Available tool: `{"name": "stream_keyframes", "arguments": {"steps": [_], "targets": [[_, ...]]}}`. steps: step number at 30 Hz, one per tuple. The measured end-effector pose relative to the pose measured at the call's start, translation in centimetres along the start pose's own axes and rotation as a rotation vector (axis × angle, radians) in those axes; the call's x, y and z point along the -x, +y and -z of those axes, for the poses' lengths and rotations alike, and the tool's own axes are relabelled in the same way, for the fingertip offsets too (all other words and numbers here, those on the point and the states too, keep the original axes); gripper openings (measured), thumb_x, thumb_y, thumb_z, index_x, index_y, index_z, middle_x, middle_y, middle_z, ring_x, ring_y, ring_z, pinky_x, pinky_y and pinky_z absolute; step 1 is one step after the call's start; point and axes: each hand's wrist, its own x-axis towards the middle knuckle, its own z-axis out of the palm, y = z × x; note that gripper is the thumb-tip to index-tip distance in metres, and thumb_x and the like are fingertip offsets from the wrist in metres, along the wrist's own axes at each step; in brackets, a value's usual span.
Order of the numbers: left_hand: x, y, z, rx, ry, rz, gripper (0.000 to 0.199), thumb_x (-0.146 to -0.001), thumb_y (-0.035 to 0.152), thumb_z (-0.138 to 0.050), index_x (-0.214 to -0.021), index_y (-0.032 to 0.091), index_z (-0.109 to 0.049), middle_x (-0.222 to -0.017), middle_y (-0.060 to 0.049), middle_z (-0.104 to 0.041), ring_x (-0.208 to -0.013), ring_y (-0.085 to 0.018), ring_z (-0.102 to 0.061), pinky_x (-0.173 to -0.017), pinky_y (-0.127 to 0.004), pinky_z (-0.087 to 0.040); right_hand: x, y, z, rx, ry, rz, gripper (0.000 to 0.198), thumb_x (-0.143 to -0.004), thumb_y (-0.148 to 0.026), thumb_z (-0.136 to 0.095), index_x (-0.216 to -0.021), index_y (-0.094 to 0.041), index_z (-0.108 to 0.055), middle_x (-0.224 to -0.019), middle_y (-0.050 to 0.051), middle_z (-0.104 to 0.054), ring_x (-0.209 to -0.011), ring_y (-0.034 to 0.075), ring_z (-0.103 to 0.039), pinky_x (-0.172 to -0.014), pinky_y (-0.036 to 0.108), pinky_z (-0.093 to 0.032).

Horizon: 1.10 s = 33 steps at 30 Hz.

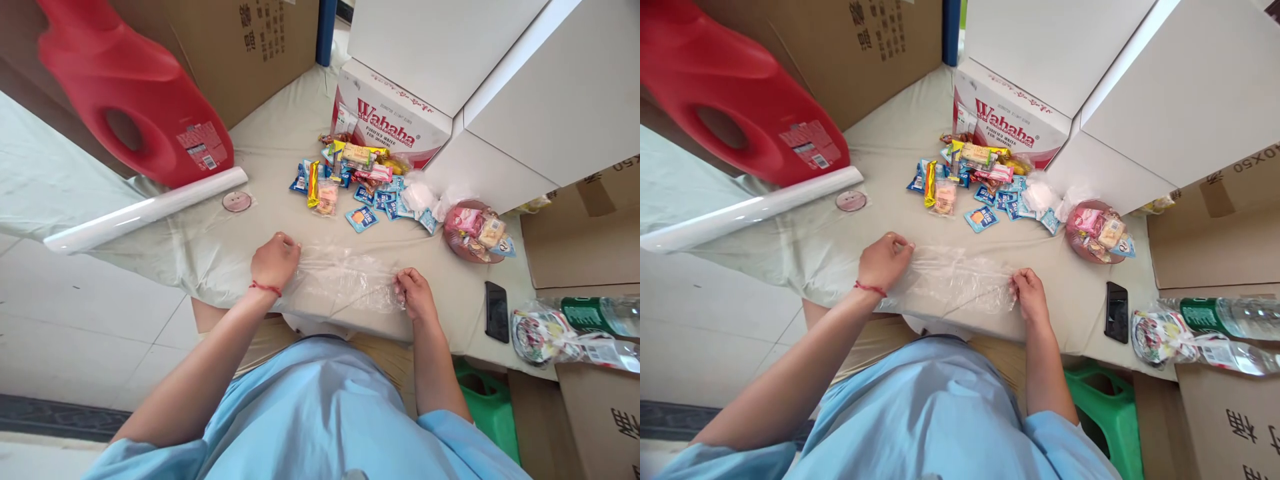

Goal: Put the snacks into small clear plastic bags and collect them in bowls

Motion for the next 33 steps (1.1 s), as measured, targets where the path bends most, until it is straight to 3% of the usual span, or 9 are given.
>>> {"name": "stream_keyframes", "arguments": {"steps": [4,6,9,11,15,18,21,28,33], "targets": [[2.2,0.2,-0.3,-0.201,0.24,-0.351,0.015,-0.081,0.02,-0.071,-0.091,0.023,-0.061,-0.095,-0.009,-0.06,-0.103,-0.032,-0.057,-0.091,-0.045,-0.04,0.6,0.7,0.0,0.134,0.003,0.046,0.034,-0.071,-0.046,-0.078,-0.078,-0.022,-0.056,-0.067,-0.003,-0.063,-0.05,0.009,-0.049,-0.041,0.02,-0.032],[3.0,0.2,-0.6,-0.293,0.11,-0.57,0.009,-0.089,0.017,-0.062,-0.083,0.024,-0.06,-0.088,-0.007,-0.06,-0.103,-0.029,-0.058,-0.093,-0.045,-0.04,0.8,0.8,0.0,0.168,-0.009,0.062,0.031,-0.074,-0.046,-0.075,-0.08,-0.022,-0.057,-0.067,-0.003,-0.062,-0.053,0.01,-0.051,-0.042,0.021,-0.034],[2.7,0.0,-0.9,-0.473,-0.259,-0.916,0.023,-0.096,0.012,-0.048,-0.083,0.024,-0.063,-0.086,-0.006,-0.064,-0.1,-0.024,-0.061,-0.088,-0.04,-0.044,0.8,0.8,0.2,0.225,-0.022,0.071,0.03,-0.075,-0.047,-0.072,-0.082,-0.022,-0.057,-0.066,-0.004,-0.061,-0.053,0.011,-0.051,-0.043,0.021,-0.035],[1.8,-0.1,-0.9,-0.544,-0.449,-0.995,0.026,-0.095,0.009,-0.044,-0.091,0.022,-0.066,-0.097,-0.008,-0.069,-0.101,-0.022,-0.062,-0.085,-0.038,-0.046,0.7,0.8,0.6,0.268,-0.017,0.069,0.031,-0.076,-0.049,-0.07,-0.083,-0.022,-0.056,-0.066,-0.004,-0.061,-0.052,0.011,-0.051,-0.044,0.022,-0.035],[0.2,0.6,-0.7,-0.509,-0.511,-0.811,0.03,-0.097,0.017,-0.039,-0.103,0.02,-0.068,-0.122,-0.008,-0.071,-0.11,-0.022,-0.064,-0.089,-0.036,-0.051,0.8,1.0,1.6,0.358,-0.019,0.088,0.032,-0.079,-0.053,-0.066,-0.083,-0.023,-0.056,-0.066,-0.004,-0.06,-0.051,0.012,-0.05,-0.045,0.024,-0.038],[0.2,1.5,-1.0,-0.528,-0.445,-0.613,0.039,-0.105,0.033,-0.034,-0.102,0.02,-0.07,-0.116,-0.008,-0.074,-0.105,-0.023,-0.067,-0.086,-0.038,-0.053,0.9,1.3,2.3,0.435,-0.04,0.081,0.033,-0.082,-0.055,-0.063,-0.083,-0.023,-0.056,-0.065,-0.003,-0.059,-0.053,0.014,-0.052,-0.047,0.025,-0.039],[0.8,1.8,-1.5,-0.677,-0.323,-0.624,0.041,-0.105,0.038,-0.038,-0.107,0.018,-0.074,-0.126,-0.013,-0.073,-0.115,-0.031,-0.064,-0.094,-0.047,-0.05,0.8,1.1,3.2,0.584,-0.06,0.108,0.032,-0.086,-0.055,-0.057,-0.082,-0.023,-0.056,-0.066,-0.002,-0.059,-0.057,0.015,-0.055,-0.052,0.026,-0.041],[1.5,-0.2,-1.6,-0.751,-0.341,-0.686,0.057,-0.106,0.045,-0.034,-0.154,0.02,-0.049,-0.166,-0.015,-0.041,-0.154,-0.034,-0.034,-0.123,-0.067,-0.015,-1.8,-4.3,4.8,1.16,-0.094,0.333,0.022,-0.091,-0.039,-0.053,-0.091,-0.022,-0.067,-0.084,0.005,-0.073,-0.076,0.02,-0.065,-0.069,0.029,-0.043],[1.7,-0.4,-1.6,-0.769,-0.382,-0.649,0.065,-0.104,0.055,-0.033,-0.16,0.023,-0.04,-0.171,-0.014,-0.028,-0.16,-0.033,-0.024,-0.126,-0.068,0.001,-7.5,-10.2,0.0,1.364,-0.062,0.537,0.026,-0.096,-0.035,-0.05,-0.095,-0.021,-0.071,-0.086,0.007,-0.073,-0.078,0.022,-0.064,-0.069,0.03,-0.042]]}}
